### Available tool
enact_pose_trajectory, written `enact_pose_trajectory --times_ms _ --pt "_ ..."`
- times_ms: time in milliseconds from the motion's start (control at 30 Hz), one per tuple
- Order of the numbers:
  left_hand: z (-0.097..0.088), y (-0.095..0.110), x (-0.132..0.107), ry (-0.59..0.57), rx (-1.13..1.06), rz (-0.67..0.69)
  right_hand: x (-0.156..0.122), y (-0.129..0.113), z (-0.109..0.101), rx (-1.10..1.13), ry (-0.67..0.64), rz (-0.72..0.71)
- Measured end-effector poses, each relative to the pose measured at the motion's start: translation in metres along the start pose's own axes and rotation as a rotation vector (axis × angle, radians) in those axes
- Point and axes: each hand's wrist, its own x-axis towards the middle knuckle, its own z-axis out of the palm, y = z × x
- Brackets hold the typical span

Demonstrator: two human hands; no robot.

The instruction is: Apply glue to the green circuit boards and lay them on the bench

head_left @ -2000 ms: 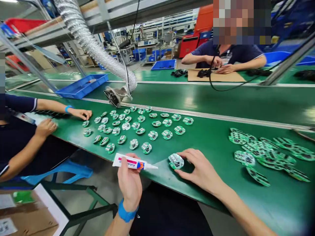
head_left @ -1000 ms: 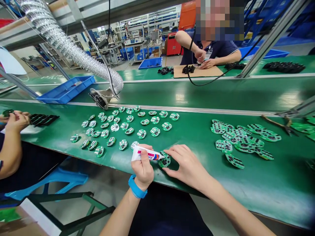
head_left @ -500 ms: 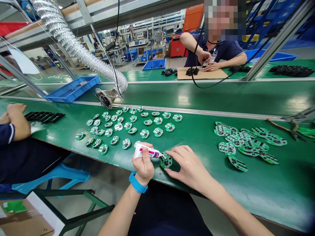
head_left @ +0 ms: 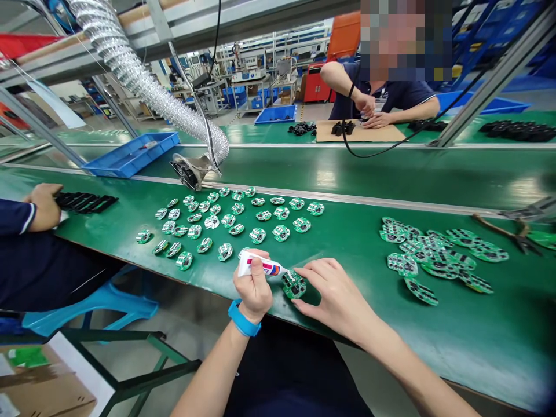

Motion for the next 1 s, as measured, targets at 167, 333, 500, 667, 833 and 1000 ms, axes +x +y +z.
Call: enact_pose_trajectory --times_ms 167,333,500,667,833,1000 --pt "-0.005 0.005 -0.007 -0.002 -0.035 -0.041 0.001 0.002 -0.003 -0.008 0.016 0.005" --pt "-0.01 0.006 -0.015 -0.051 -0.029 0.009 0.003 0.002 -0.004 -0.005 0.006 0.012" --pt "-0.01 0.003 -0.013 -0.044 -0.012 0.034 0.001 0.002 -0.004 0.005 0.018 0.012" --pt "-0.007 0.0 -0.005 -0.024 0.015 -0.013 0.0 0.003 -0.005 0.018 0.014 0.021" --pt "-0.006 -0.002 -0.001 0.008 0.013 -0.057 0.0 0.003 -0.007 0.018 0.019 0.02" --pt "-0.004 0.008 -0.004 0.03 -0.039 -0.09 0.001 0.003 -0.006 0.02 0.023 0.02"
